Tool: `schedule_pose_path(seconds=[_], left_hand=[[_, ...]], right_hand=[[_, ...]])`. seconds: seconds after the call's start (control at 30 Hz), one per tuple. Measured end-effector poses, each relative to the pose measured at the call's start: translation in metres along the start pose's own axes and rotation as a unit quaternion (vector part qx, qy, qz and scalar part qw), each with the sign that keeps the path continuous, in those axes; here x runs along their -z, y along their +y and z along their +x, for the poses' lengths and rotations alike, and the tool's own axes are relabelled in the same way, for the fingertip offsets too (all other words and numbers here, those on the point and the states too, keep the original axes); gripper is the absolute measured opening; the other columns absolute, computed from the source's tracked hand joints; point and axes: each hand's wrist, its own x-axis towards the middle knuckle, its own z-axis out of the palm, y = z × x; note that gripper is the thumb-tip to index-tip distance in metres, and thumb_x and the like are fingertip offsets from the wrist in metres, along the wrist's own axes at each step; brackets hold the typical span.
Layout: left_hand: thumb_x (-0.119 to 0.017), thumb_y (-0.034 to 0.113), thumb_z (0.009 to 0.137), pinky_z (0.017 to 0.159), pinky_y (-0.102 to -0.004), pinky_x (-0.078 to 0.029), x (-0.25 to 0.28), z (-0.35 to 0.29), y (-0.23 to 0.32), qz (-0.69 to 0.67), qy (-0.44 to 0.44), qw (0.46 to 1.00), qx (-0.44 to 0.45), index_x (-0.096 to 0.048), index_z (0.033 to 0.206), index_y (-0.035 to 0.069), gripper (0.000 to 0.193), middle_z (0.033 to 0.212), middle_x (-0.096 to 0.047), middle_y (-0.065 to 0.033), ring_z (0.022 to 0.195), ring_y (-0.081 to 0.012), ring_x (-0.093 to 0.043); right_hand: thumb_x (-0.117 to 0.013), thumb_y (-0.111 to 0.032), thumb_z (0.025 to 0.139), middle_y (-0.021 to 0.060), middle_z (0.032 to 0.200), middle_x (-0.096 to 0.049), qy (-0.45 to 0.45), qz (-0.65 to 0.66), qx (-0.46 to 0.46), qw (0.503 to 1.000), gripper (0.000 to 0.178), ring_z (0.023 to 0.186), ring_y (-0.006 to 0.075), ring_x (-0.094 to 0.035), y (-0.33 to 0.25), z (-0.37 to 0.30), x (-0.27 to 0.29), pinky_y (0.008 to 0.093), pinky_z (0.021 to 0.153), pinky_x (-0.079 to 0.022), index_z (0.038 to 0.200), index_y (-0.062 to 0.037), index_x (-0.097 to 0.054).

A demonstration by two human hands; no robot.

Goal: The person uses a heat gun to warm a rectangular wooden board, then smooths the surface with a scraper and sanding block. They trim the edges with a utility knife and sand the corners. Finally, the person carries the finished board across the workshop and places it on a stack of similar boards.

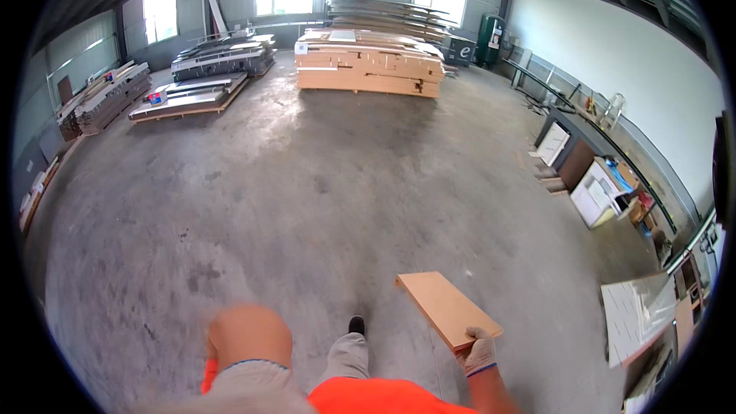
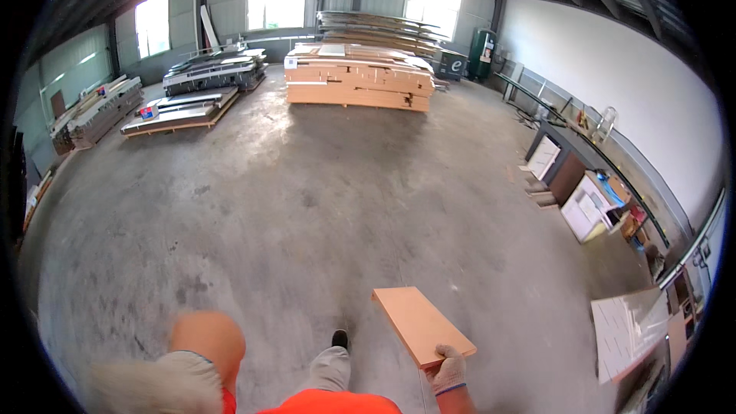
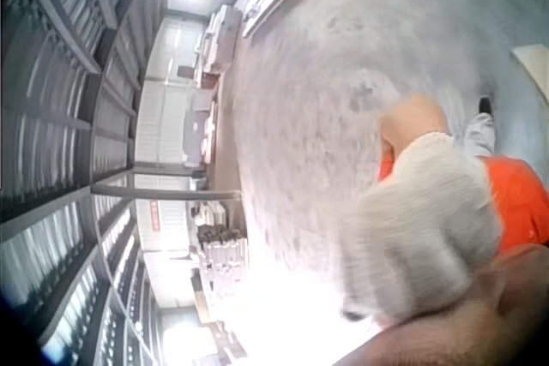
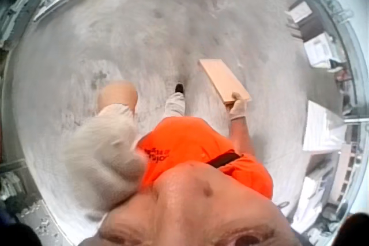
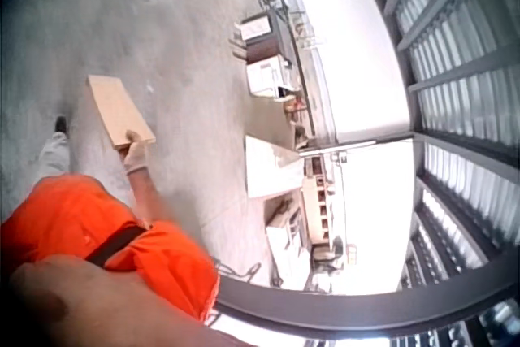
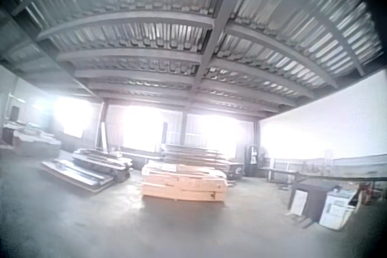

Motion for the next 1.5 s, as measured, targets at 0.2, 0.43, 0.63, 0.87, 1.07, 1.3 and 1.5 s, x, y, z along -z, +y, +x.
schedule_pose_path(seconds=[0.2,0.43,0.63,0.87,1.07,1.3,1.5], left_hand=[[-0.059,0.016,0.106,0.072,-0.0372,-0.054,0.219,-0.203,-0.099,0.172,0.083,0.939,0.285,-0.072,0.095,-0.001,0.024,0.090,-0.069,-0.0109,0.081,-0.0269,-0.067],[-0.064,0.017,0.107,0.069,-0.0293,-0.047,0.428,-0.400,-0.314,-0.063,0.327,0.650,0.683,-0.067,0.089,0.000,0.025,0.085,-0.065,-0.0012,0.078,-0.0108,-0.057],[-0.067,0.026,0.110,0.072,-0.0302,-0.052,0.639,-0.587,-0.430,-0.022,0.359,0.521,0.774,-0.072,0.096,0.001,0.029,0.086,-0.068,-0.0011,0.079,-0.0111,-0.063],[-0.068,0.023,0.107,0.069,-0.0345,-0.054,0.814,-0.722,-0.468,0.005,0.548,0.407,0.731,-0.073,0.093,0.004,0.024,0.083,-0.069,-0.0055,0.073,-0.0191,-0.066],[-0.068,0.031,0.109,0.071,-0.0393,-0.061,0.999,-0.876,-0.542,-0.027,0.661,0.331,0.672,-0.075,0.111,0.002,0.029,0.096,-0.075,-0.0096,0.080,-0.0234,-0.072],[-0.064,0.048,0.110,0.097,-0.0469,-0.059,1.304,-0.967,-0.681,-0.228,0.652,0.441,0.573,-0.070,0.136,0.006,0.050,0.125,-0.077,-0.0104,0.112,-0.0267,-0.072],[-0.063,0.031,0.107,0.094,-0.0405,-0.053,1.537,-1.045,-0.816,-0.186,0.616,0.501,0.579,-0.071,0.096,0.004,0.031,0.099,-0.074,-0.0089,0.097,-0.0225,-0.067]], right_hand=[[-0.064,-0.006,0.093,0.0214,0.140,-0.067,-0.002,-0.023,0.025,0.999,0.064,0.125,0.0407,-0.072,-0.041,0.178,-0.162,0.0554,0.099,-0.065,0.153,0.0078,-0.047],[-0.066,0.003,0.083,0.0153,0.119,-0.071,0.114,-0.047,0.094,0.988,0.054,0.106,0.0358,-0.075,-0.077,0.387,-0.230,0.0490,0.087,-0.066,0.137,0.0038,-0.061],[-0.067,0.005,0.084,0.0180,0.123,-0.072,0.210,-0.086,0.110,0.968,0.057,0.104,0.0397,-0.078,-0.115,0.606,-0.392,0.0520,0.086,-0.068,0.140,0.0053,-0.058],[-0.070,0.005,0.084,0.0199,0.121,-0.072,0.023,-0.204,0.073,0.976,0.048,0.097,0.0381,-0.079,-0.144,0.876,-0.680,0.0503,0.080,-0.069,0.131,0.0129,-0.060],[-0.067,-0.002,0.086,0.0239,0.126,-0.070,-0.185,-0.085,-0.077,0.976,0.054,0.120,0.0419,-0.071,-0.151,1.086,-0.911,0.0556,0.109,-0.058,0.137,0.0150,-0.057],[-0.067,-0.006,0.085,0.0221,0.143,-0.068,-0.230,-0.080,-0.137,0.960,0.066,0.131,0.0391,-0.067,-0.199,1.232,-1.122,0.0527,0.117,-0.050,0.149,0.0100,-0.056],[-0.071,-0.005,0.084,0.0187,0.138,-0.072,-0.243,-0.095,-0.086,0.962,0.063,0.127,0.0334,-0.070,-0.212,1.423,-1.245,0.0469,0.113,-0.053,0.145,0.0080,-0.062]])
